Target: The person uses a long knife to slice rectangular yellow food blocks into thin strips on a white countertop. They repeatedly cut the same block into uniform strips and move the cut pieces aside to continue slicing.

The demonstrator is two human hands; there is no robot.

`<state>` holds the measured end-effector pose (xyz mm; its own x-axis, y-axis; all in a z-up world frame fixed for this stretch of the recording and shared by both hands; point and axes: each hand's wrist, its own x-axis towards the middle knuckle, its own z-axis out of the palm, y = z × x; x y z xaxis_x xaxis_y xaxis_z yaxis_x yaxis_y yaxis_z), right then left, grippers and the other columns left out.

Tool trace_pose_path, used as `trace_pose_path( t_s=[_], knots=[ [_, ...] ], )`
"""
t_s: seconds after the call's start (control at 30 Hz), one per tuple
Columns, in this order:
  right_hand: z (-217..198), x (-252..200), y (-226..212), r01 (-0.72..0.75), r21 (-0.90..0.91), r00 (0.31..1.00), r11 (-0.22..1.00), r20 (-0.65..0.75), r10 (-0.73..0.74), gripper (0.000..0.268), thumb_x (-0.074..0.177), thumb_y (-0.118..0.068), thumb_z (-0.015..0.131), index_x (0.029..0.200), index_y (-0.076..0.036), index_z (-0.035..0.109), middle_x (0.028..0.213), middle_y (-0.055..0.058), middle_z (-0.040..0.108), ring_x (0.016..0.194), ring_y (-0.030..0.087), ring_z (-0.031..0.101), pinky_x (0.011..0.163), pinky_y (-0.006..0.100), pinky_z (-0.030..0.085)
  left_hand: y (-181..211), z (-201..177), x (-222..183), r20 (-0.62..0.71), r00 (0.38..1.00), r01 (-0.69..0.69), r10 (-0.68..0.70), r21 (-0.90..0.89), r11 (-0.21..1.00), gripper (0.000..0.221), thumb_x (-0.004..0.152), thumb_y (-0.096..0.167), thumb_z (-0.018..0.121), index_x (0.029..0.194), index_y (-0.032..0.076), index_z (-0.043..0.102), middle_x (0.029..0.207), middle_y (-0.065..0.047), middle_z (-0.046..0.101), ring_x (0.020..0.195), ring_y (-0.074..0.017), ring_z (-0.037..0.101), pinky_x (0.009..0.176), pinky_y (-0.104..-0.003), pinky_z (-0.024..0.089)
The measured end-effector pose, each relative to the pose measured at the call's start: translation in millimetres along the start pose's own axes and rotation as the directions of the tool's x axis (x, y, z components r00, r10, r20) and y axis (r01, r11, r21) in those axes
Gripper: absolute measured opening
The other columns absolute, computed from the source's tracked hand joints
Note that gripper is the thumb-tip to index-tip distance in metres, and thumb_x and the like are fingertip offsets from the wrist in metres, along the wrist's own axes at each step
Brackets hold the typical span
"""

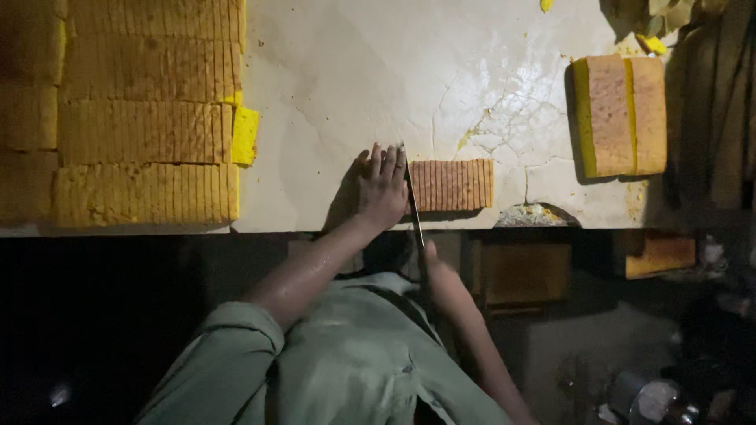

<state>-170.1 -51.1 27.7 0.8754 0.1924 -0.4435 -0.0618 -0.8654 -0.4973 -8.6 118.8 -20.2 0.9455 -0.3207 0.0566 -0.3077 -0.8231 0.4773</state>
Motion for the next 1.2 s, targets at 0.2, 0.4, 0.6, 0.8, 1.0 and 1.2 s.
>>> trace_pose_path(
  t_s=[0.2,0.4,0.6,0.8,1.0,1.2],
  knots=[
    [43,10,17,-0.146,-0.052,0.989,0.988,0.021,0.147,0.084,0.083,-0.005,0.055,0.155,0.002,0.013,0.106,0.034,0.067,0.097,0.051,0.066,0.081,0.056,0.054,0,0,-4,-0.079,0.996,-0.034,0.037,0.032,0.999,0.071,0.095,0.026,0.055,0.156,-0.002,0.031,0.159,-0.023,0.028,0.152,-0.0448,0.018,0.12,-0.07,0.021],
    [-12,110,-6,-0.033,-0.068,0.998,0.997,-0.059,0.029,0.05,0.099,-0.007,0.052,0.142,-0.001,0.029,0.107,0.037,0.067,0.098,0.055,0.065,0.081,0.059,0.052,-7,6,3,-0.103,0.993,-0.073,0.064,-0.083,0.994,0.065,0.101,0.021,0.052,0.157,-0.003,0.03,0.168,-0.023,0.022,0.159,-0.045,0.01,0.125,-0.061,0.024],
    [-38,18,-50,-0.052,0.101,0.997,0.994,0.066,0.045,0.067,0.099,-0.011,0.053,0.151,0.002,0.014,0.11,0.037,0.065,0.097,0.052,0.067,0.08,0.055,0.055,-5,-13,-7,0.099,0.995,0.031,-0.019,-0.118,0.993,0.067,0.099,0.018,0.049,0.159,-0.002,0.025,0.166,-0.022,0.021,0.156,-0.0447,0.009,0.117,-0.058,0.03],
    [-1,-1,-37,-0.156,-0.053,0.969,0.986,0.183,0.163,0.094,0.088,-0.016,0.065,0.155,0.003,0.002,0.104,0.034,0.068,0.091,0.051,0.067,0.076,0.053,0.056,-10,1,-5,-0.06,0.995,-0.081,0.075,-0.109,0.991,0.073,0.098,0.018,0.052,0.159,-0.007,0.022,0.165,-0.026,0.019,0.156,-0.0463,0.01,0.126,-0.06,0.021],
    [-15,96,-35,-0.01,-0.046,1.0,0.999,-0.03,0.009,0.054,0.099,-0.007,0.056,0.145,0.006,0.029,0.108,0.032,0.071,0.096,0.05,0.069,0.08,0.054,0.056,-23,27,-5,-0.248,0.965,-0.132,0.088,-0.165,0.977,0.069,0.099,0.009,0.053,0.161,-0.002,0.025,0.171,-0.023,0.017,0.16,-0.0471,0.009,0.128,-0.063,0.019],
    [-24,43,-54,-0.284,0.226,0.958,0.932,0.107,0.267,0.042,0.117,-0.026,0.032,0.151,-0.001,0.032,0.116,0.031,0.068,0.102,0.046,0.067,0.094,0.05,0.052,-25,13,-15,-0.152,0.986,-0.088,0.068,-0.123,0.989,0.071,0.096,0.011,0.054,0.161,-0.002,0.028,0.168,-0.024,0.017,0.156,-0.0508,0.009,0.123,-0.065,0.022]
  ],
)
